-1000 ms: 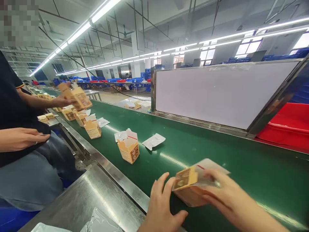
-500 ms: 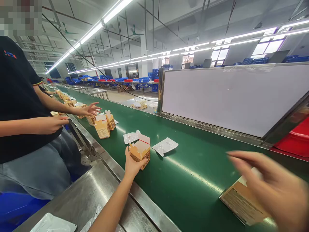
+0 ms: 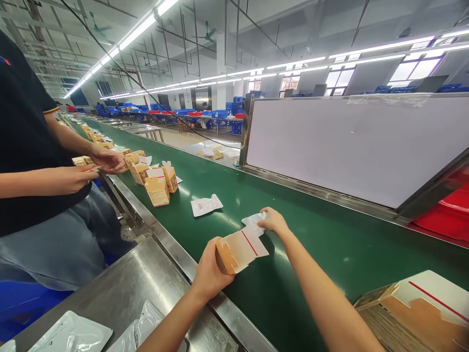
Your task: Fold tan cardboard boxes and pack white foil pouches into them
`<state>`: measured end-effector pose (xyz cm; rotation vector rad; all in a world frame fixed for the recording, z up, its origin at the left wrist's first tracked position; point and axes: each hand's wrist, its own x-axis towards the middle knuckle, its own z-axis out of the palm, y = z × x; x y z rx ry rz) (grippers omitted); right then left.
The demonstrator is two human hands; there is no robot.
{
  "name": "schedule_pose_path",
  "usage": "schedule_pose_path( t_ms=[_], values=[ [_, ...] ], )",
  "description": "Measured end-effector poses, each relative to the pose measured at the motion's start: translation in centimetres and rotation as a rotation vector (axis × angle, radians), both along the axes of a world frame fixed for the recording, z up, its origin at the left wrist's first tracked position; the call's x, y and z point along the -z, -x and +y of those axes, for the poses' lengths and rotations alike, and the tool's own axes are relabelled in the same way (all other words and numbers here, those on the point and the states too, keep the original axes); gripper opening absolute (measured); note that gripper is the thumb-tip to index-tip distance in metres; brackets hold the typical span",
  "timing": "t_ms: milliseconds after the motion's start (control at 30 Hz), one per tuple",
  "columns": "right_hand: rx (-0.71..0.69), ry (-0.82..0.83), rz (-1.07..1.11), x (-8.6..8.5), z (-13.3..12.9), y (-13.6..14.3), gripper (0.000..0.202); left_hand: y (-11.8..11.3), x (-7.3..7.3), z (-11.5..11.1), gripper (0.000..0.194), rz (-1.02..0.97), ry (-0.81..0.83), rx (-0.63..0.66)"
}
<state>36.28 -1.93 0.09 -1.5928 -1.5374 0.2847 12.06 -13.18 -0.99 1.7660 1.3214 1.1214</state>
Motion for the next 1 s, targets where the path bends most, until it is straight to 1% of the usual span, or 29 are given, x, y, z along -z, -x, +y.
schedule_pose_path(
  t_ms=[67, 100, 167, 200, 233, 267, 300, 333, 400, 433, 500, 567, 600, 667, 700, 733, 767, 800, 833, 867, 900, 933, 967, 1000],
  values=[
    [0.051, -0.049, 0.053, -1.7, -2.9, -0.2, 0.033, -0.1, 0.0, -0.4, 0.062, -0.015, 0.023, -0.011],
    [0.096, -0.116, 0.098, -2.7, -4.8, -0.2, 0.036, -0.2, -0.1, -0.6, 0.062, -0.024, 0.037, -0.011],
    [0.168, -0.355, 0.192, -4.5, -9.0, 0.4, 0.042, -0.5, -0.4, -0.9, 0.061, -0.023, 0.065, -0.005],
    [0.165, -0.482, 0.197, -5.2, -11.1, 0.9, 0.038, -0.7, -0.6, -1.1, 0.06, -0.012, 0.077, -0.006],
    [0.13, -0.587, 0.15, -5.7, -13.0, 1.4, 0.032, -1.0, -0.7, -1.3, 0.06, 0.002, 0.085, -0.012],
    [0.063, -0.656, 0.052, -6.0, -14.5, 2.0, 0.024, -1.3, -0.8, -1.5, 0.06, 0.013, 0.087, -0.022],
    [-0.017, -0.684, -0.083, -6.0, -15.6, 2.5, 0.018, -1.5, -0.9, -1.7, 0.06, 0.016, 0.082, -0.039],
    [-0.099, -0.668, -0.233, -5.9, -16.3, 2.9, 0.015, -1.8, -1.0, -1.8, 0.06, 0.01, 0.065, -0.063],
    [-0.225, -0.612, -0.478, -5.2, -16.8, 3.4, 0.017, -2.3, -0.8, -2.1, 0.059, 0.009, -0.01, -0.111],
    [-0.267, -0.583, -0.567, -4.8, -16.7, 3.6, 0.02, -2.6, -0.6, -2.3, 0.06, 0.026, -0.068, -0.12],
    [-0.358, -0.479, -0.682, -4.1, -16.6, 3.6, 0.026, -3.2, 0.1, -2.5, 0.062, 0.102, -0.211, -0.091],
    [-0.523, -0.284, -0.697, -3.9, -16.9, 3.7, 0.039, -3.8, 1.0, -2.8, 0.063, 0.165, -0.337, -0.032],
    [-0.629, -0.148, -0.656, -4.0, -17.1, 3.8, 0.051, -4.1, 1.5, -2.9, 0.063, 0.178, -0.376, -0.017],
    [-0.838, 0.149, -0.509, -4.4, -17.6, 4.1, 0.077, -4.8, 2.0, -3.2, 0.063, 0.18, -0.396, -0.011],
    [-0.9, 0.27, -0.421, -4.7, -17.8, 4.2, 0.079, -5.0, 2.1, -3.5, 0.064, 0.18, -0.377, -0.013],
    [-0.912, 0.352, -0.342, -4.9, -18.0, 4.2, 0.071, -5.3, 2.0, -3.8, 0.065, 0.18, -0.342, -0.01],
    [-0.883, 0.384, -0.289, -5.1, -18.1, 4.1, 0.054, -5.5, 1.8, -4.1, 0.067, 0.177, -0.293, 0.002],
    [-0.83, 0.385, -0.27, -5.1, -18.1, 3.8, 0.035, -5.6, 1.4, -4.5, 0.07, 0.165, -0.235, 0.032],
    [-0.767, 0.368, -0.283, -5.0, -18.2, 3.1, 0.023, -5.6, 1.0, -4.8, 0.075, 0.149, -0.173, 0.084],
    [-0.698, 0.332, -0.32, -4.7, -18.2, 2.1, 0.022, -5.5, 0.5, -5.0, 0.082, 0.137, -0.116, 0.154],
    [-0.633, 0.277, -0.372, -4.3, -18.4, 0.8, 0.025, -5.2, 0.2, -5.1, 0.087, 0.133, -0.067, 0.23],
    [-0.561, 0.195, -0.427, -3.7, -18.5, -0.8, 0.026, -4.8, -0.1, -4.9, 0.088, 0.136, -0.02, 0.289],
    [-0.482, 0.104, -0.47, -3.0, -18.8, -2.6, 0.026, -4.1, -0.2, -4.5, 0.08, 0.138, 0.024, 0.306],
    [-0.385, 0.001, -0.499, -2.3, -19.1, -4.5, 0.026, -3.3, -0.2, -3.8, 0.064, 0.13, 0.06, 0.262]
  ],
)
